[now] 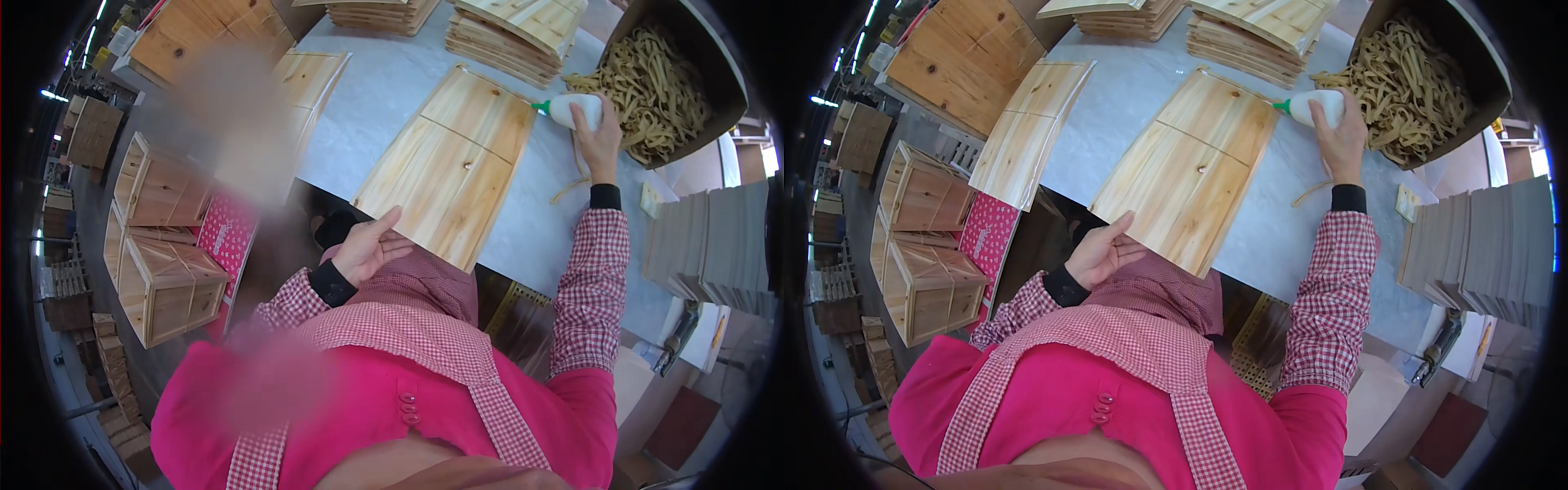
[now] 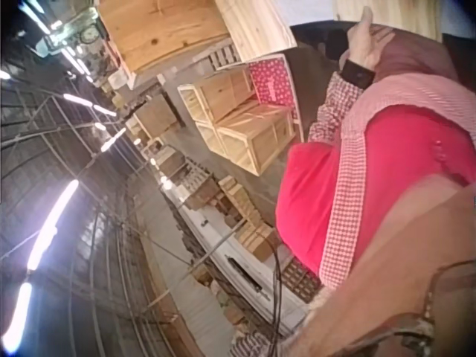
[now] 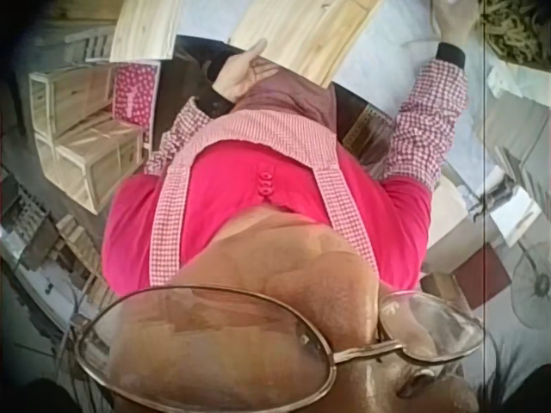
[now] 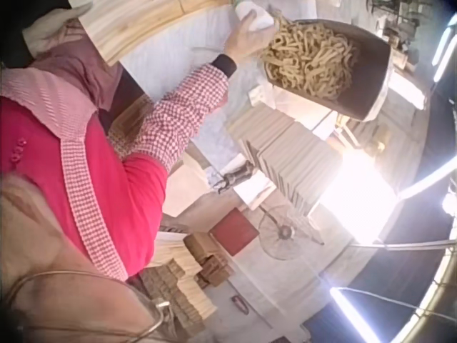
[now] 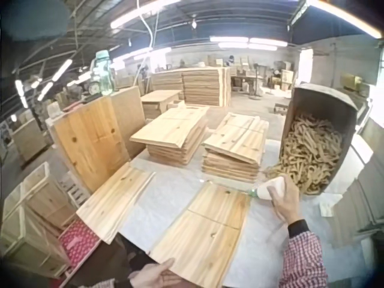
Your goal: Assembling and applying glue to wooden box components in a workshop.
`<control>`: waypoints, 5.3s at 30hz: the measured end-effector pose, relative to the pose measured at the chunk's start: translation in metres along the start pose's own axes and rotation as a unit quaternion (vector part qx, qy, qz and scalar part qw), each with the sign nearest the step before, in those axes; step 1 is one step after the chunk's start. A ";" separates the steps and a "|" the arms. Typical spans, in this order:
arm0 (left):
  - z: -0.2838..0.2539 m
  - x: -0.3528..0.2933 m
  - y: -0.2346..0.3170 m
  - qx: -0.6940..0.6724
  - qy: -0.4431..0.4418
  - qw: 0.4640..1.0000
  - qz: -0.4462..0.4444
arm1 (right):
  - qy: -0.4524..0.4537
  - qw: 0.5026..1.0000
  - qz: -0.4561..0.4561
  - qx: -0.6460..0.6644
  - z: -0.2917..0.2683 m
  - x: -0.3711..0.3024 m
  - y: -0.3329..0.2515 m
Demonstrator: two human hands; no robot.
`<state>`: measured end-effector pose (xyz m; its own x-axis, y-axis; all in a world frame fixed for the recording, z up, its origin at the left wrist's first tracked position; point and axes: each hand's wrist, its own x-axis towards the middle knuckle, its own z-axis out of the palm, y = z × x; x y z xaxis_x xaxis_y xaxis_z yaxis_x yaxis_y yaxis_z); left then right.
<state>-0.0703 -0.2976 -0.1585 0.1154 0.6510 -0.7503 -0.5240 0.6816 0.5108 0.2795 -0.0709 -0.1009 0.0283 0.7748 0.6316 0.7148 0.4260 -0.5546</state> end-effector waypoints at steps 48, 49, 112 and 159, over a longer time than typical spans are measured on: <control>0.012 -0.022 -0.035 -0.201 -0.234 0.949 0.066 | 0.055 0.875 0.280 0.390 -0.056 -0.147 -0.071; 0.013 -0.023 -0.032 -0.193 -0.239 0.949 0.068 | 0.089 0.869 0.281 0.397 -0.053 -0.138 -0.069; 0.021 -0.001 0.007 -0.204 -0.244 0.943 0.092 | 0.158 0.972 0.101 0.145 -0.017 -0.076 -0.060; 0.019 0.008 0.022 -0.226 -0.244 0.940 0.076 | 0.210 0.948 0.146 -0.188 -0.099 -0.143 0.013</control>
<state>-0.0647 -0.2710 -0.1451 0.3255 0.8805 -0.3447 -0.8584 0.4281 0.2827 0.3542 -0.2224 -0.1443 0.4817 0.5467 0.6849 0.8305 -0.0352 -0.5559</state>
